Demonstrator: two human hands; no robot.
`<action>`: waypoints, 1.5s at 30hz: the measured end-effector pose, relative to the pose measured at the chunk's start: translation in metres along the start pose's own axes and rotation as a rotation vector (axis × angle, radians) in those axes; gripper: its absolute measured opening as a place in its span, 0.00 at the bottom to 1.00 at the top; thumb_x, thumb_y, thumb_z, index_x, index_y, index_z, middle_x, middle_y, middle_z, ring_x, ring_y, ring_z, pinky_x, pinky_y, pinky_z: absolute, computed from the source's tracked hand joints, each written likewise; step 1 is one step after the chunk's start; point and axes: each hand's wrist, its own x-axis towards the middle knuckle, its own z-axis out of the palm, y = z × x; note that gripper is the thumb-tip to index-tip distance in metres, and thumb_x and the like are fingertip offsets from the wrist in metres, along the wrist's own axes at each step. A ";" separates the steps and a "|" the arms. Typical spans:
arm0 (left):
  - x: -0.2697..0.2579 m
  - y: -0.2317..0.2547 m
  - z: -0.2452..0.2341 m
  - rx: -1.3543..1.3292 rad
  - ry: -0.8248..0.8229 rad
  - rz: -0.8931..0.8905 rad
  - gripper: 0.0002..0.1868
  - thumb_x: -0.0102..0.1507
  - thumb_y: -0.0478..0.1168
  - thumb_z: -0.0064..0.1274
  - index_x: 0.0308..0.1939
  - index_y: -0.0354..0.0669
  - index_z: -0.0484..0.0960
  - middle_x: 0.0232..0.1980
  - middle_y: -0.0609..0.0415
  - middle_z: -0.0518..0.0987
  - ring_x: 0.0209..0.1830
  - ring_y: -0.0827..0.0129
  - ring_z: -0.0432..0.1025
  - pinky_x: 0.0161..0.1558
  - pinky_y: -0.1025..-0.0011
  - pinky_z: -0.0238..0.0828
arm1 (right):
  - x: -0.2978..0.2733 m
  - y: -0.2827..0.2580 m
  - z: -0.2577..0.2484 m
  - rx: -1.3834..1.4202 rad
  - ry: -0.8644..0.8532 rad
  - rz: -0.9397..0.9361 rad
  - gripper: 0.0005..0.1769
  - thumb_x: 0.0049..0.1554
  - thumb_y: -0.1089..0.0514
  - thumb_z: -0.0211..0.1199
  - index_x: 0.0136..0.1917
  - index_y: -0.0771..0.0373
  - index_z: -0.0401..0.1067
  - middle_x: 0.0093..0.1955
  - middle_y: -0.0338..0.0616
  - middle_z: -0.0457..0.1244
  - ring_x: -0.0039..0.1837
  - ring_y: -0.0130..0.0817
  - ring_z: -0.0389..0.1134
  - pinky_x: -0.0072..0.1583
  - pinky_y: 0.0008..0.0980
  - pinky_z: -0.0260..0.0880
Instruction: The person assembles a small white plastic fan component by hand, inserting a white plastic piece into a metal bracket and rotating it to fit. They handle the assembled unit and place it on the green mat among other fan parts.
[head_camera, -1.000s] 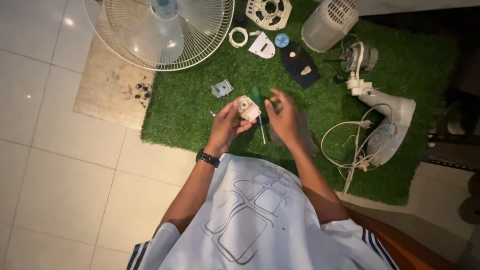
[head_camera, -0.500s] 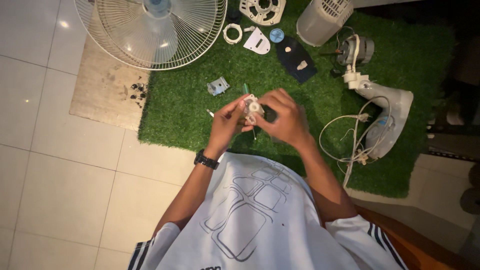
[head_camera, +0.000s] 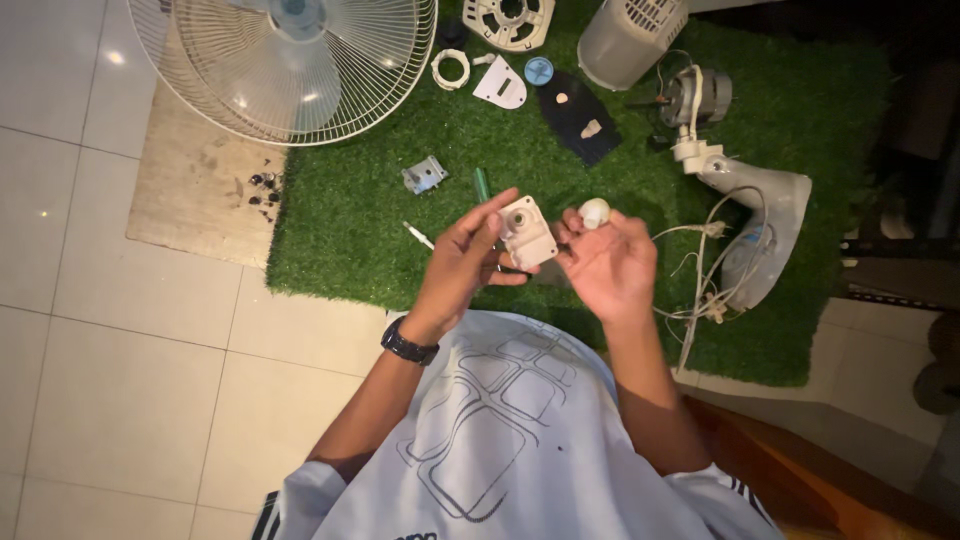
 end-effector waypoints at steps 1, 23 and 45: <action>-0.001 0.000 0.001 -0.013 -0.017 -0.003 0.30 0.72 0.53 0.43 0.74 0.43 0.67 0.56 0.49 0.81 0.43 0.65 0.82 0.44 0.69 0.83 | -0.002 -0.001 0.002 0.008 0.018 0.002 0.16 0.62 0.47 0.58 0.52 0.63 0.71 0.53 0.46 0.62 0.57 0.39 0.61 0.56 0.35 0.64; -0.005 0.000 0.017 0.039 0.007 0.007 0.24 0.71 0.47 0.49 0.65 0.35 0.74 0.49 0.54 0.80 0.41 0.73 0.77 0.44 0.65 0.86 | -0.019 0.011 0.033 -0.941 0.076 -0.546 0.12 0.59 0.67 0.67 0.57 0.66 0.75 0.58 0.47 0.66 0.57 0.32 0.68 0.62 0.31 0.71; -0.007 0.003 0.020 0.102 0.017 0.006 0.24 0.70 0.48 0.50 0.66 0.39 0.77 0.47 0.53 0.84 0.43 0.72 0.80 0.42 0.70 0.85 | -0.018 -0.004 0.077 -1.978 -0.071 -0.879 0.20 0.48 0.65 0.76 0.55 0.61 0.79 0.58 0.50 0.64 0.59 0.46 0.66 0.55 0.41 0.69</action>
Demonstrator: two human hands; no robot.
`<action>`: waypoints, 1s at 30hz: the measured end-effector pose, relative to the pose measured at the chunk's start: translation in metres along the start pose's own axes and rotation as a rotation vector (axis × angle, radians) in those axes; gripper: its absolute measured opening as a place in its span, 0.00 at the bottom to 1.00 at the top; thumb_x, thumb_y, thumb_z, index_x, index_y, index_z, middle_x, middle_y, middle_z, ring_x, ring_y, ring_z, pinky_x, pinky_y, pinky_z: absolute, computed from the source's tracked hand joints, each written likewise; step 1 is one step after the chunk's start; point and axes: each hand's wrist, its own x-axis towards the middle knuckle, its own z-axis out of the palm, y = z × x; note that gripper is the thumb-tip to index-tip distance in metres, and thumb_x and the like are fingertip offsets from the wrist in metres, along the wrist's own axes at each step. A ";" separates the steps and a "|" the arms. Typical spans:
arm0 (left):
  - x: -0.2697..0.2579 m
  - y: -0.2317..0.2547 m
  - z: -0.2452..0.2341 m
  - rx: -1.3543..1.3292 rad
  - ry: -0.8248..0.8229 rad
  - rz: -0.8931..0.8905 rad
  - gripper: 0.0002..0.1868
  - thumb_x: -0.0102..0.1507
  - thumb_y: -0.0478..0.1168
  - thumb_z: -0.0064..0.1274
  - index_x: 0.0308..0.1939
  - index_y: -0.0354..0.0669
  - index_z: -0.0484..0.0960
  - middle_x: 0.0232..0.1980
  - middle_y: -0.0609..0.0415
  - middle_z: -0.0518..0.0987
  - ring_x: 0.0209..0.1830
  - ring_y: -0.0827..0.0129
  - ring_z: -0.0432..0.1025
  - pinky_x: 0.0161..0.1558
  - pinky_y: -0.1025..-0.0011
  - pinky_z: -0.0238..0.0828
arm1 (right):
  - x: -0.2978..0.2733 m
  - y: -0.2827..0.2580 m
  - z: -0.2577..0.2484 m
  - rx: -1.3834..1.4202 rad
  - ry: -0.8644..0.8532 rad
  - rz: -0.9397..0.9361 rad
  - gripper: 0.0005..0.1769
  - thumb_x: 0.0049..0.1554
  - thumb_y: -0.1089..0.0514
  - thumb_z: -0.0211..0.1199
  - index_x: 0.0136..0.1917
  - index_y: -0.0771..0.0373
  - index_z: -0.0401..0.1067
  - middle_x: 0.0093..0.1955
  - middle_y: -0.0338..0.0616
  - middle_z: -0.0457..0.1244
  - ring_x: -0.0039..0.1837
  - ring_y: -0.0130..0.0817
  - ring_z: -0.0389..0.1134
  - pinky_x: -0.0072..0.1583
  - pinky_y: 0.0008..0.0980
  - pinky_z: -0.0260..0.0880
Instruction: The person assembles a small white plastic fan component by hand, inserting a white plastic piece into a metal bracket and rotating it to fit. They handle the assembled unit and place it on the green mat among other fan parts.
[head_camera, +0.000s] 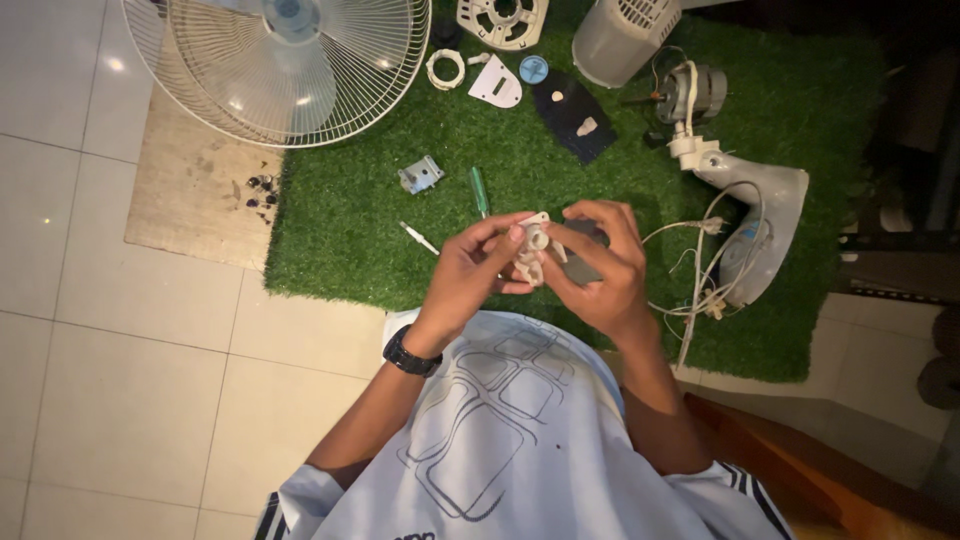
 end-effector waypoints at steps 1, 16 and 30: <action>0.000 0.000 0.000 0.007 -0.002 0.004 0.24 0.70 0.48 0.50 0.66 0.39 0.77 0.47 0.53 0.84 0.43 0.73 0.80 0.42 0.70 0.85 | 0.000 0.000 -0.001 -0.020 -0.006 -0.009 0.20 0.48 0.65 0.76 0.54 0.61 0.79 0.57 0.50 0.64 0.59 0.46 0.66 0.55 0.42 0.69; 0.001 -0.001 -0.010 0.133 -0.053 0.056 0.25 0.73 0.49 0.45 0.71 0.41 0.73 0.52 0.55 0.82 0.46 0.75 0.77 0.43 0.71 0.84 | 0.014 -0.024 -0.001 -0.229 -0.102 -0.003 0.16 0.51 0.62 0.74 0.55 0.56 0.81 0.57 0.47 0.66 0.60 0.47 0.67 0.57 0.45 0.68; 0.017 -0.035 -0.061 -0.165 0.151 0.094 0.18 0.72 0.45 0.46 0.65 0.45 0.73 0.52 0.53 0.79 0.48 0.66 0.79 0.49 0.64 0.83 | -0.053 0.117 0.158 0.144 -0.388 0.645 0.06 0.58 0.58 0.65 0.48 0.61 0.77 0.39 0.48 0.71 0.39 0.42 0.73 0.43 0.43 0.71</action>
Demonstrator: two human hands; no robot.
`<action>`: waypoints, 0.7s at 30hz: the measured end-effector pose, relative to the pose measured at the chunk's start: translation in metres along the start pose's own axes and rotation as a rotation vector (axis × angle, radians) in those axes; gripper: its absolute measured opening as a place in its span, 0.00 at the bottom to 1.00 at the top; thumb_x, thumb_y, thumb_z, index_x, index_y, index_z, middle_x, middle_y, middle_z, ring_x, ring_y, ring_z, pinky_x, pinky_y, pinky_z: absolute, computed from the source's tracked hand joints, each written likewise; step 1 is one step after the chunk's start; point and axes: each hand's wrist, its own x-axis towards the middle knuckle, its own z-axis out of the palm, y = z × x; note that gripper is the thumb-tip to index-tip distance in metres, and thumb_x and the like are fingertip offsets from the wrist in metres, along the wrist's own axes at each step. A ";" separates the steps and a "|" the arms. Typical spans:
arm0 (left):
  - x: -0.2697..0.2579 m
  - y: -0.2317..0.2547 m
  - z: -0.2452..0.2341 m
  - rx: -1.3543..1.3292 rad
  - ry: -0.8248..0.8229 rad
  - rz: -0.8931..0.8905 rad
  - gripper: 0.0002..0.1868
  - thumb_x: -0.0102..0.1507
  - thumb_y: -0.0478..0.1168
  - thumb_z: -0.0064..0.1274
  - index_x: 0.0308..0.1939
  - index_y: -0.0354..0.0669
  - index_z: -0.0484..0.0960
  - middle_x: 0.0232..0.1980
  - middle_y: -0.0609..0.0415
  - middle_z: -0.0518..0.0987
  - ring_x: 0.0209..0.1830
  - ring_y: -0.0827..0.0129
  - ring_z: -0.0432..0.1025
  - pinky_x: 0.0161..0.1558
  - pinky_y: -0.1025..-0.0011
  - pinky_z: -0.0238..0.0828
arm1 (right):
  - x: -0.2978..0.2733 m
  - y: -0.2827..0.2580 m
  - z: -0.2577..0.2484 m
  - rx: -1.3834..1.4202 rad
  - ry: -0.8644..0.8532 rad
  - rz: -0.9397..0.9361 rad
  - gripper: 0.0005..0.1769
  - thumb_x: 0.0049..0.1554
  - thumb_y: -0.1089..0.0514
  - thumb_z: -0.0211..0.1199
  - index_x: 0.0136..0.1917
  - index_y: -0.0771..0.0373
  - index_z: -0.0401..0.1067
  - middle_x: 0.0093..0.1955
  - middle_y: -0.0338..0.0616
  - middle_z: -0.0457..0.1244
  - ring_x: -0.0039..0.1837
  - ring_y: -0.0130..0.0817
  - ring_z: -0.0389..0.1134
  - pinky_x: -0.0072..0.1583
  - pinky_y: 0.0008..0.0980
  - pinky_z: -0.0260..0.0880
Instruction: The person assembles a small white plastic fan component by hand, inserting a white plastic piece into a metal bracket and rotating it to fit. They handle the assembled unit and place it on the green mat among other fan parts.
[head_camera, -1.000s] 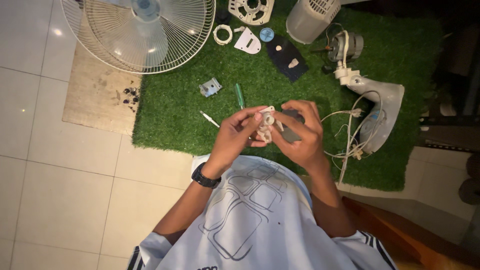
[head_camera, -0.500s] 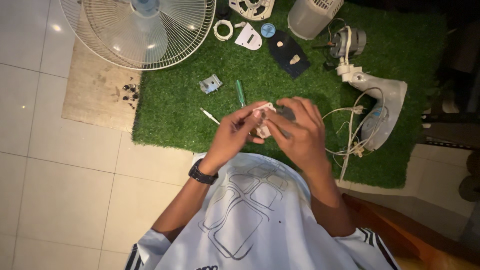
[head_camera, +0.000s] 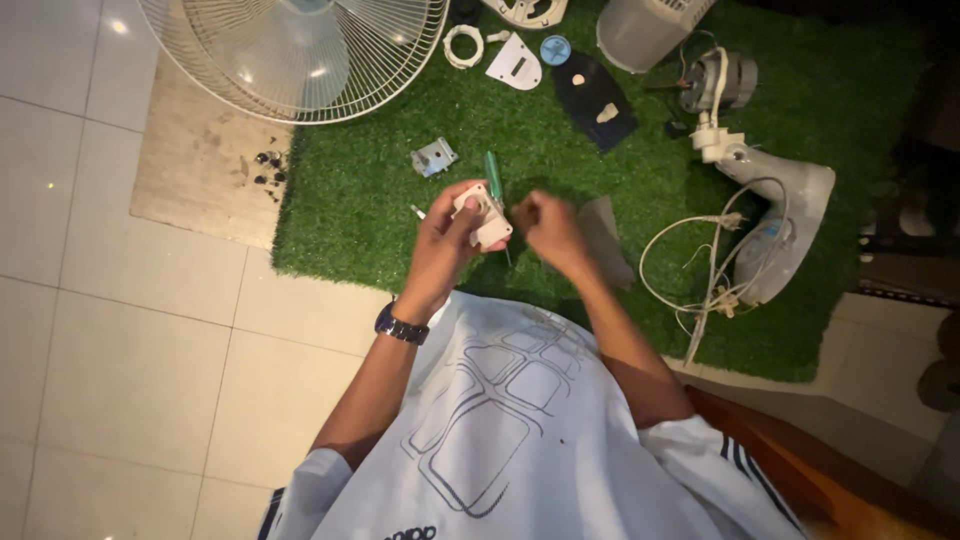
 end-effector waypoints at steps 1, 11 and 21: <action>0.000 -0.001 -0.003 0.025 0.017 0.009 0.18 0.72 0.45 0.47 0.64 0.45 0.74 0.51 0.53 0.80 0.48 0.66 0.79 0.48 0.64 0.84 | -0.002 0.011 0.014 -0.055 -0.051 -0.029 0.07 0.54 0.58 0.68 0.45 0.62 0.77 0.38 0.49 0.71 0.39 0.44 0.73 0.43 0.44 0.71; 0.006 -0.008 -0.005 0.073 0.113 0.104 0.19 0.73 0.44 0.47 0.66 0.41 0.74 0.51 0.49 0.79 0.47 0.65 0.78 0.46 0.61 0.85 | 0.011 0.069 0.072 -0.185 -0.073 -0.164 0.08 0.54 0.61 0.59 0.47 0.61 0.76 0.42 0.58 0.70 0.49 0.58 0.74 0.47 0.50 0.73; 0.013 0.024 0.015 -0.323 -0.220 -0.061 0.28 0.74 0.39 0.37 0.78 0.34 0.58 0.69 0.37 0.73 0.64 0.48 0.74 0.66 0.57 0.72 | -0.052 0.014 -0.043 0.565 0.179 0.166 0.13 0.70 0.56 0.55 0.45 0.63 0.71 0.28 0.26 0.49 0.30 0.16 0.46 0.32 0.23 0.41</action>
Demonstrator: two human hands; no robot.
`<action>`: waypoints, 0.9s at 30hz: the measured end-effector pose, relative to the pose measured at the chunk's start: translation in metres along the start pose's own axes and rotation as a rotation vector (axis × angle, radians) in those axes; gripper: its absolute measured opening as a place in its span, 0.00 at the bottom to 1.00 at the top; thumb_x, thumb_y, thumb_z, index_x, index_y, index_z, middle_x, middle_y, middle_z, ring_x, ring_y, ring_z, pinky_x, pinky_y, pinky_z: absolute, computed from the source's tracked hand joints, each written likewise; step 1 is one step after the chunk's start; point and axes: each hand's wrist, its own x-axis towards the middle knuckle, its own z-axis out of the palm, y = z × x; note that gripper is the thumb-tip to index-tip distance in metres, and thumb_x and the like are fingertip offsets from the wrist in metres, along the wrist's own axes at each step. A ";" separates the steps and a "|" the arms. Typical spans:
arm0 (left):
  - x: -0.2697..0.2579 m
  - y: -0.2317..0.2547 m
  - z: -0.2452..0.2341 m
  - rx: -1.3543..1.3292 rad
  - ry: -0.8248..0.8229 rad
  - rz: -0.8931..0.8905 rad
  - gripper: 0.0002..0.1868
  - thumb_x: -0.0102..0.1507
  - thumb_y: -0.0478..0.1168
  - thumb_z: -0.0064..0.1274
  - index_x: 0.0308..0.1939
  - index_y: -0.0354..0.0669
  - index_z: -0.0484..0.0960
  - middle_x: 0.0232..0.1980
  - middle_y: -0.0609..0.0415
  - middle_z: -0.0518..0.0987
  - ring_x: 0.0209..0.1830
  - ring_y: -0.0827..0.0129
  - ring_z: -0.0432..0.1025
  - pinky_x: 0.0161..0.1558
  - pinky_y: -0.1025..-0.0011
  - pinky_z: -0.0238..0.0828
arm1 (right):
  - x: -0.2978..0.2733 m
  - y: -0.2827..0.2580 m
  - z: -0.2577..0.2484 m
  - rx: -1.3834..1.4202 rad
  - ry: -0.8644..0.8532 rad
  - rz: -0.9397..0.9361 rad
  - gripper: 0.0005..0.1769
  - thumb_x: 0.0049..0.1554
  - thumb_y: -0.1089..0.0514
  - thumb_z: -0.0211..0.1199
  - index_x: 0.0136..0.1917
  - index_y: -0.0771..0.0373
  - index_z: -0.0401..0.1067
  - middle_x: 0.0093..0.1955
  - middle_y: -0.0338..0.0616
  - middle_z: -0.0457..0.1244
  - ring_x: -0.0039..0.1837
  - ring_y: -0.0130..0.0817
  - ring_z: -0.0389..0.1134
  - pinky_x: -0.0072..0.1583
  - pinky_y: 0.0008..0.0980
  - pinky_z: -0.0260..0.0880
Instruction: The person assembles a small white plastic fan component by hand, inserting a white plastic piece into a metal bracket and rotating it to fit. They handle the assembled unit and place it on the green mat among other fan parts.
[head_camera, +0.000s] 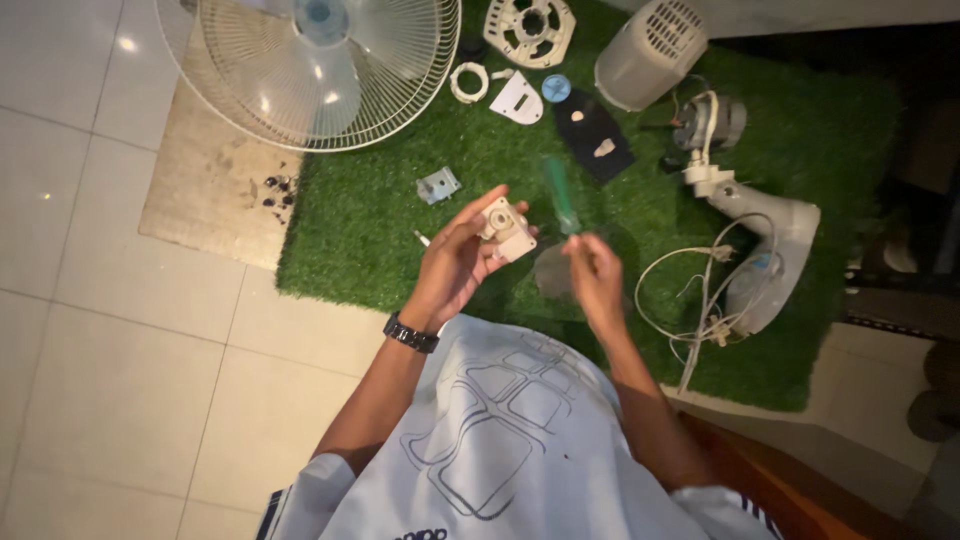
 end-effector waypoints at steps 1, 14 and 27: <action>0.002 0.001 0.003 -0.025 -0.014 -0.007 0.28 0.74 0.39 0.37 0.78 0.34 0.58 0.69 0.38 0.73 0.66 0.50 0.73 0.67 0.57 0.71 | -0.017 -0.019 -0.006 -0.040 0.032 -0.136 0.12 0.70 0.56 0.55 0.47 0.64 0.72 0.30 0.25 0.49 0.32 0.16 0.46 0.33 0.23 0.41; 0.025 -0.032 0.001 -0.080 -0.061 0.098 0.30 0.76 0.48 0.41 0.78 0.36 0.60 0.68 0.44 0.75 0.65 0.65 0.72 0.68 0.64 0.69 | -0.067 -0.106 -0.008 -0.559 0.025 -0.397 0.07 0.66 0.59 0.58 0.52 0.64 0.73 0.30 0.52 0.61 0.28 0.36 0.62 0.32 0.35 0.57; 0.041 -0.047 -0.008 -0.066 0.043 0.153 0.29 0.73 0.49 0.42 0.72 0.31 0.66 0.64 0.41 0.77 0.64 0.59 0.75 0.65 0.64 0.74 | -0.068 -0.113 -0.005 -0.683 0.040 -0.356 0.06 0.66 0.59 0.57 0.51 0.62 0.72 0.30 0.54 0.63 0.31 0.45 0.67 0.33 0.40 0.60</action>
